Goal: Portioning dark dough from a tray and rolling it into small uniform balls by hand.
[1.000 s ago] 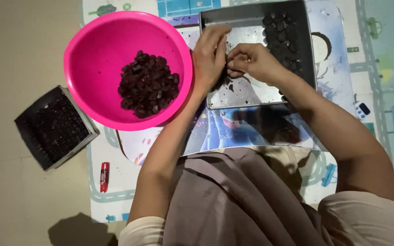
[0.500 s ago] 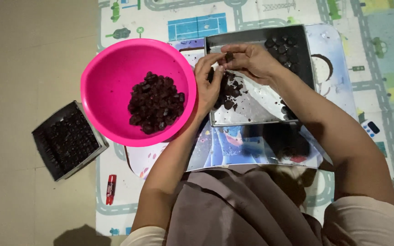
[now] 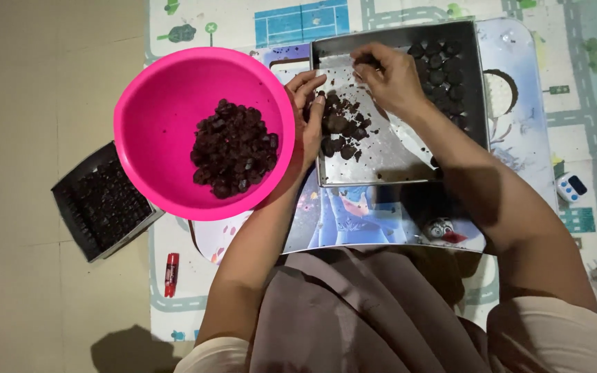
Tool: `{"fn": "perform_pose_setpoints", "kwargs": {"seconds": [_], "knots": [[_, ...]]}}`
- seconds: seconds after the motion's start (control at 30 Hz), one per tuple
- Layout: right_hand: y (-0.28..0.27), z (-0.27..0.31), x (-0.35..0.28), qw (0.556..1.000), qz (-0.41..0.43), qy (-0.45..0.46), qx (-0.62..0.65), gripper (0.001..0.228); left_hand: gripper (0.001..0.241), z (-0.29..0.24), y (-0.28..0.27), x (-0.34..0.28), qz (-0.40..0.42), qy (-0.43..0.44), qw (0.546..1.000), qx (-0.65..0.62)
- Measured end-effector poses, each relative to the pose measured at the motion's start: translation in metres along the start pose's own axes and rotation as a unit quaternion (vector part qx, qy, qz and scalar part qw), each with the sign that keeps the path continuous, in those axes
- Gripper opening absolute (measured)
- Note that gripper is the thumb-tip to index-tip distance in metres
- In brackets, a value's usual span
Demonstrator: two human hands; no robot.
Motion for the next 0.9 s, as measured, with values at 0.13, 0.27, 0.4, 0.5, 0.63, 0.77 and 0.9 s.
{"fn": "perform_pose_setpoints", "kwargs": {"seconds": [0.13, 0.27, 0.4, 0.5, 0.63, 0.77, 0.9], "knots": [[0.008, 0.013, 0.000, 0.990, 0.087, -0.096, -0.061, 0.029, 0.030, 0.009, 0.000, 0.004, -0.009, -0.020, 1.000, 0.003], [0.010, 0.019, -0.005, 0.973, 0.140, -0.153, -0.104, 0.023, 0.030, 0.003, -0.001, 0.002, -0.010, -0.012, 1.000, 0.024], [0.004, 0.023, -0.004, 0.967, 0.125, -0.190, -0.115, 0.015, 0.028, 0.006, 0.000, 0.002, -0.010, -0.023, 1.000, 0.008], [0.002, 0.028, -0.007, 0.958, 0.136, -0.196, -0.159, 0.018, 0.030, 0.002, -0.002, 0.001, -0.012, -0.028, 1.000, 0.001], [0.011, 0.041, -0.016, 0.934, 0.211, -0.193, -0.213, 0.024, 0.029, 0.004, 0.000, 0.001, -0.008, -0.045, 0.999, -0.009], [0.018, 0.069, -0.024, 0.945, 0.211, -0.138, -0.210, 0.015, 0.029, 0.015, 0.001, 0.003, -0.011, -0.008, 1.000, -0.010], [0.041, 0.016, -0.033, 0.873, 0.283, -0.166, -0.362, 0.026, 0.029, 0.017, 0.004, 0.001, -0.010, 0.005, 1.000, -0.003]]}}
Point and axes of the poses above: each hand's wrist, its own x-axis towards the middle knuckle, its own y-axis out of the palm, z = x × y, the point moved 4 cm from there along x, towards the middle knuckle, and after that the axes turned 15 degrees about -y, right-handed, at the moved point
